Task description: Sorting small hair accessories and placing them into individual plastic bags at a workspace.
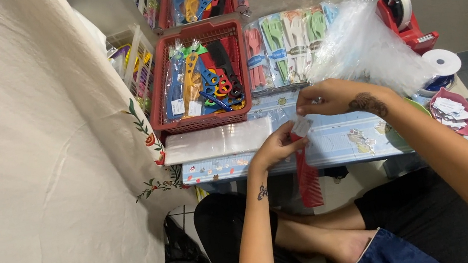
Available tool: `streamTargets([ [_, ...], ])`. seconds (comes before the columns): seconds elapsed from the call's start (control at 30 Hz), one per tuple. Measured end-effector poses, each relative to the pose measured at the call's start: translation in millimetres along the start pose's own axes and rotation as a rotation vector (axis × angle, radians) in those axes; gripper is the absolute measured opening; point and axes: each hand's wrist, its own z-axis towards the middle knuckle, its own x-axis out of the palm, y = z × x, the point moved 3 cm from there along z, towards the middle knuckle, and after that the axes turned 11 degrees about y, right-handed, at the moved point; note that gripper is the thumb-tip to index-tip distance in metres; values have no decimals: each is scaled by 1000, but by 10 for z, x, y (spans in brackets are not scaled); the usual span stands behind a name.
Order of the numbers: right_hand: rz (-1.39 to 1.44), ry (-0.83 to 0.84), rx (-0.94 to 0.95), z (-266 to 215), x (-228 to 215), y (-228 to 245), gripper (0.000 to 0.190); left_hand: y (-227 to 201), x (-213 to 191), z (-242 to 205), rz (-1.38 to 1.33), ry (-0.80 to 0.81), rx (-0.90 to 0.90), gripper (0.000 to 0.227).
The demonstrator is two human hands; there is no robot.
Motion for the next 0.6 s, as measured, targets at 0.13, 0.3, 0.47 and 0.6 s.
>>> streamTargets([
  [0.13,-61,-51,-124,-49,52,54,20,-148,65,-33,-12,21,15,24],
  [0.3,-97,-142,-83,-205,-108,32,16,66,-41,78,-55,26,27,39],
  [0.47,-57,-104,-143,-236,27,68,16,-76,21,27,-119,57,61,35],
  [0.6,68,-201,-199,-216,152,35,18,24,-18,63,-24,35,107,17],
])
